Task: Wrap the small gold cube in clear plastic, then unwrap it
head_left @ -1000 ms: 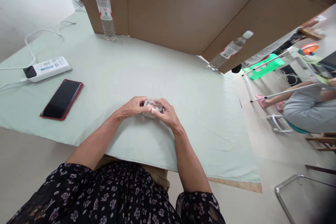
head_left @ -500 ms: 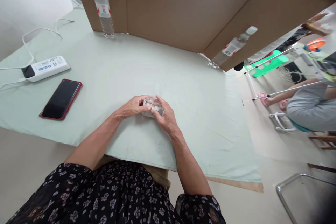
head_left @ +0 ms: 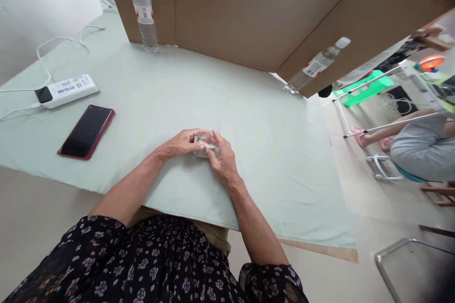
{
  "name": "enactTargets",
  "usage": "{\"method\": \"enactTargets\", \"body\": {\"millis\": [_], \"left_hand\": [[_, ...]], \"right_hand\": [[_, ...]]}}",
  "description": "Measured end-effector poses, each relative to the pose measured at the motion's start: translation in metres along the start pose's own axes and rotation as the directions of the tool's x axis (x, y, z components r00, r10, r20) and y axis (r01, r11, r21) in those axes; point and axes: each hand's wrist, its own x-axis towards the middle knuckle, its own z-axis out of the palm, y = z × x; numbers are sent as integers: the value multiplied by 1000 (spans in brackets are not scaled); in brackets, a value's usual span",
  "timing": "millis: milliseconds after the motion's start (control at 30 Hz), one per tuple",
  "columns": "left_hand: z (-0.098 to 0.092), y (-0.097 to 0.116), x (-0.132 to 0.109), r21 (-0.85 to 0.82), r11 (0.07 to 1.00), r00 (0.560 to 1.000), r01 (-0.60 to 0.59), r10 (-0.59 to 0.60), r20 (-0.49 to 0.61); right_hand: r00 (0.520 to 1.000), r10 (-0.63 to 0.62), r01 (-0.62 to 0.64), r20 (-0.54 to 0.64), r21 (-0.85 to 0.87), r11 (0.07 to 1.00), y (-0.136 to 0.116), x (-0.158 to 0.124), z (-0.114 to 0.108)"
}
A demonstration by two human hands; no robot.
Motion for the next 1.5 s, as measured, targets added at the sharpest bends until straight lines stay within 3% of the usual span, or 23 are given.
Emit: {"method": "enactTargets", "body": {"millis": [133, 233, 367, 733, 1000, 1233, 1500], "left_hand": [[-1, -4, 2, 22, 999, 998, 40, -39, -59], [-1, -4, 3, 27, 999, 998, 38, -36, -49], [-2, -5, 5, 49, 999, 999, -20, 22, -38], [-4, -6, 6, 5, 999, 999, -34, 34, -32], [-5, -1, 4, 18, 999, 998, 35, -34, -43], [-6, 1, 4, 106, 994, 999, 28, -23, -43], [-6, 2, 4, 109, 993, 999, 40, -37, -36]], "right_hand": [[986, 156, -141, -53, 222, 965, -2, 6, 1], [963, 269, -240, -20, 392, 888, -1, 17, 1], [930, 366, -329, 25, 499, 802, -1, 32, 4], [924, 363, -371, 116, 494, 786, -6, 45, -6], [908, 417, -349, 37, 615, 707, -9, 52, -12], [893, 415, -438, 175, 558, 705, -13, 54, -14], [903, 421, -369, 87, 660, 655, -6, 59, -2]]}}
